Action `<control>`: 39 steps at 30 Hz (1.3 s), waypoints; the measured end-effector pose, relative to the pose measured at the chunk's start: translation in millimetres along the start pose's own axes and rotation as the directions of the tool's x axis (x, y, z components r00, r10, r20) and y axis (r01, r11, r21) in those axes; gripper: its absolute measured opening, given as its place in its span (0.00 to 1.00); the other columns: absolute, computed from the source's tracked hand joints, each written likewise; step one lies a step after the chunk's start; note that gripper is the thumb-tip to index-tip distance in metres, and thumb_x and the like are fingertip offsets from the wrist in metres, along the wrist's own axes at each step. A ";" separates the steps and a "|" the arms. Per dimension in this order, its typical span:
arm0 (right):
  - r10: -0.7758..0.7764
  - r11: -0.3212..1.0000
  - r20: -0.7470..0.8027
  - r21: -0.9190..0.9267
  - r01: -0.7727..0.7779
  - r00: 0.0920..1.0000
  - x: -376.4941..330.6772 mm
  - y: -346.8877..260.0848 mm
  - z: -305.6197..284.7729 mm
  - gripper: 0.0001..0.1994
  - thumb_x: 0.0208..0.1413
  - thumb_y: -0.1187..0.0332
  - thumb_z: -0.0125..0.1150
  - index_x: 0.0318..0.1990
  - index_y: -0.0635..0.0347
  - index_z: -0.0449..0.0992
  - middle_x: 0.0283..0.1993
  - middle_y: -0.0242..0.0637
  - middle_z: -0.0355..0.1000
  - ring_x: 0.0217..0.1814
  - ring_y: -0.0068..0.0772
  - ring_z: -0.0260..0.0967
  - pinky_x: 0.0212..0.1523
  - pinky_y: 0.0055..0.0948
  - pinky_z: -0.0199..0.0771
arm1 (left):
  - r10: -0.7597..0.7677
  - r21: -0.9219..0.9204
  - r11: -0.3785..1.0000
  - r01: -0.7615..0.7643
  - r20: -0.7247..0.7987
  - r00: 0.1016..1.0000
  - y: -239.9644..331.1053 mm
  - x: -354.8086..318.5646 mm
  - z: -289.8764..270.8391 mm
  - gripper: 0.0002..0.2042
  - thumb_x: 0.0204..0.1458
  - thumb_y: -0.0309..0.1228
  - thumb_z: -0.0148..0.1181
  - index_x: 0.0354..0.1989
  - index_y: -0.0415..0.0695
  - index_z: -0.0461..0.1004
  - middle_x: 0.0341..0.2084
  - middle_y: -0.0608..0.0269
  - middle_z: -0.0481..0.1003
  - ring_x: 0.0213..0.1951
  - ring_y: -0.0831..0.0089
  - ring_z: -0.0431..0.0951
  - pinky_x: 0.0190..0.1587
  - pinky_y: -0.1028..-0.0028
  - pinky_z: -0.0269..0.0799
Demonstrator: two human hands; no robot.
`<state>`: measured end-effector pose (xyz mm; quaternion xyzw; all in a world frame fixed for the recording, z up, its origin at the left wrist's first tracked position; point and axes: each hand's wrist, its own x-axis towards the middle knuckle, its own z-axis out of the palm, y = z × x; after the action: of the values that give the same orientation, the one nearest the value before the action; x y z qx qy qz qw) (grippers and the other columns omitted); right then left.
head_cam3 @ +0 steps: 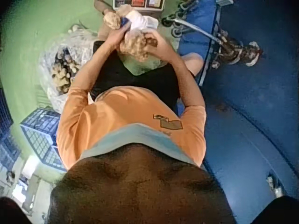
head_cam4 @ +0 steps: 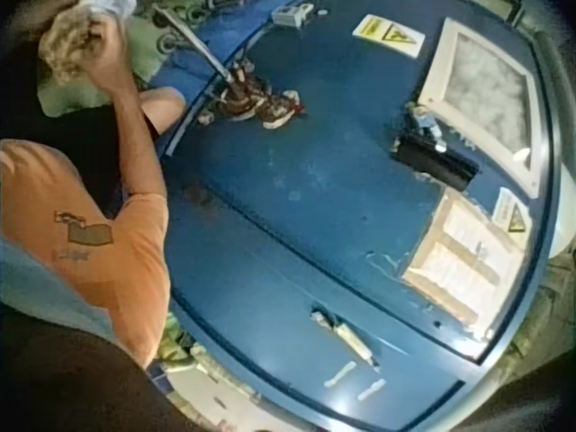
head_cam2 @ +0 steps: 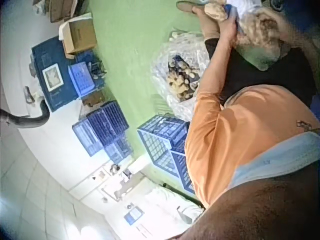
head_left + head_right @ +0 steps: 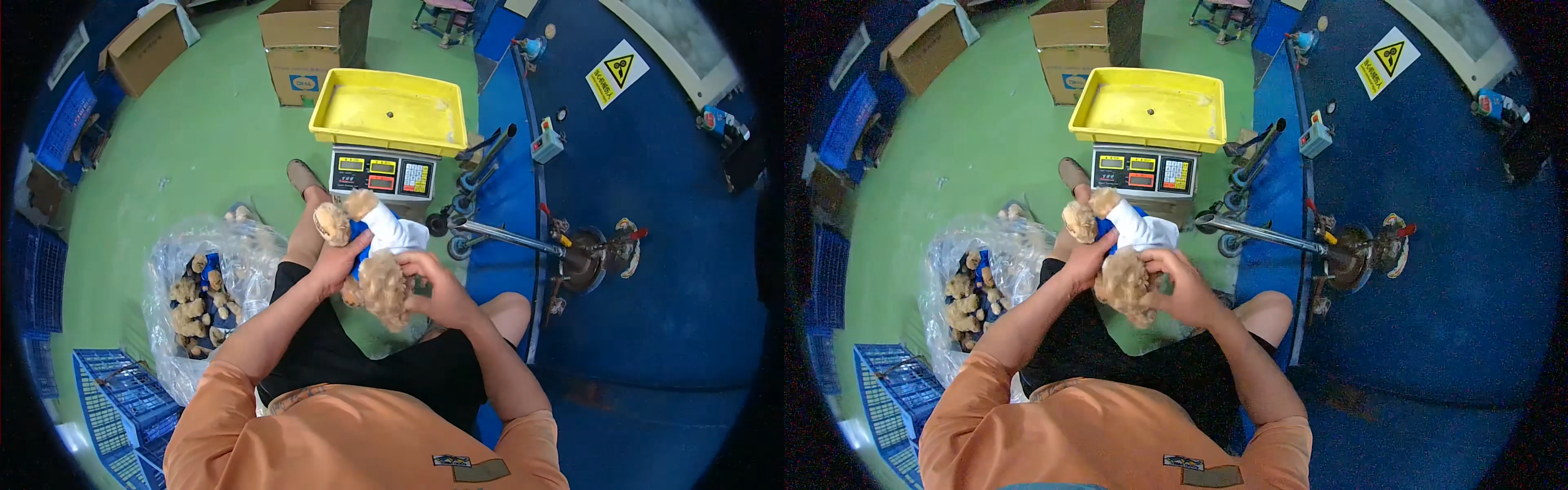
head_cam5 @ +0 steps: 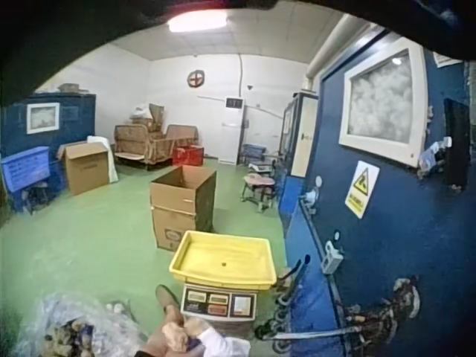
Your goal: Packing teddy bear toys into a large plastic bag.
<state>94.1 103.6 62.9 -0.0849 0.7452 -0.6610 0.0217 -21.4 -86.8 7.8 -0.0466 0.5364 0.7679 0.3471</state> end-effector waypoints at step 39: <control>-0.262 0.672 -0.090 -0.732 0.115 0.961 10.6 7.3 51.8 0.15 0.49 0.68 0.65 0.44 0.56 0.71 0.48 0.32 0.69 0.32 0.40 0.71 0.31 0.34 0.70 | 0.068 -0.474 0.878 -0.062 -0.005 0.998 -38.3 13.5 -5.9 0.16 0.57 0.33 0.60 0.48 0.37 0.70 0.36 0.59 0.75 0.36 0.74 0.76 0.36 0.75 0.74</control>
<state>90.4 51.9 50.0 -0.1006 0.9298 -0.3197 -0.1524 -11.0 -78.3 -31.0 -0.1072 0.3317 0.8871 0.3024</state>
